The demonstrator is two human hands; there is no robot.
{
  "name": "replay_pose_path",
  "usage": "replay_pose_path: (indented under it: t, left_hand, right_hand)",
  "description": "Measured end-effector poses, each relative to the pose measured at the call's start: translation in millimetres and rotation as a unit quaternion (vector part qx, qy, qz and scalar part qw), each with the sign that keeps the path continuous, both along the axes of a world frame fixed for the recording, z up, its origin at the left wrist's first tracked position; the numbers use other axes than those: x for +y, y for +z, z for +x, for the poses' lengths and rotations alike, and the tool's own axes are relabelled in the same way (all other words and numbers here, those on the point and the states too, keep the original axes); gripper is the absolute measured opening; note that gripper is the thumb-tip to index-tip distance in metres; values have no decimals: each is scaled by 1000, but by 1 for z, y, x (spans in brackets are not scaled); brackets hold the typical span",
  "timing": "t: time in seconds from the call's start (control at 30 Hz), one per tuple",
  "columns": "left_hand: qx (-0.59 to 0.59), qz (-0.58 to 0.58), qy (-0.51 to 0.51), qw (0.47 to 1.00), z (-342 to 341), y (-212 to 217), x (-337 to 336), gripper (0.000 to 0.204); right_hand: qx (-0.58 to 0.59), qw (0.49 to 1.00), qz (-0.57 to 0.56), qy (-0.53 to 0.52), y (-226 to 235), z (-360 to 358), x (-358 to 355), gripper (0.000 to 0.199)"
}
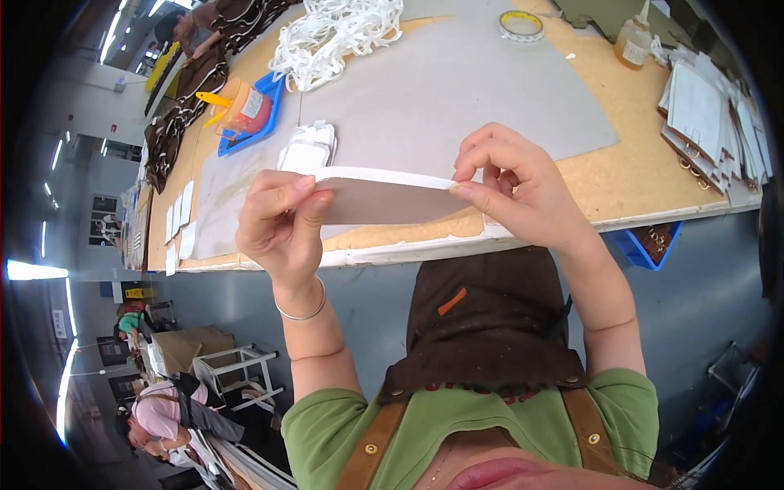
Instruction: The worker is assembling leather pouches by applying double-sided adhesive tape and aligning structural components.
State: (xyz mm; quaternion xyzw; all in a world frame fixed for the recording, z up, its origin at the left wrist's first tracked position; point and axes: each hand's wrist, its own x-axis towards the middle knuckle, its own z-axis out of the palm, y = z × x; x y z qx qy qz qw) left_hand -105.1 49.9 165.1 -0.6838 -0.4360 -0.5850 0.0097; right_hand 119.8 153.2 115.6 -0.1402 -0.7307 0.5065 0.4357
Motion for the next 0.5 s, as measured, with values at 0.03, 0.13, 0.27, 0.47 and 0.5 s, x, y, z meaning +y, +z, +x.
replay_pose_path:
  t: [0.03,0.13,0.27,0.47,0.5]
  left_hand:
    - [5,-3,2,1000,-1,-2,-1,22]
    - [9,-5,16,1000,-1,-5,-3,22]
    - [-42,8,21,999,-5,-5,-7,22]
    - [-49,18,27,998,-11,-12,-7,22]
    - [-50,15,24,998,-13,-14,-9,22]
  right_hand:
    - [12,1000,-10,3,-1,0,0,8]
    - [-83,992,-83,53,14,11,-1,5]
    - [-124,980,-132,86,7,19,6,4]
    - [0,944,-301,135,-11,14,11,6]
    - [4,938,-321,130,-11,14,11,5]
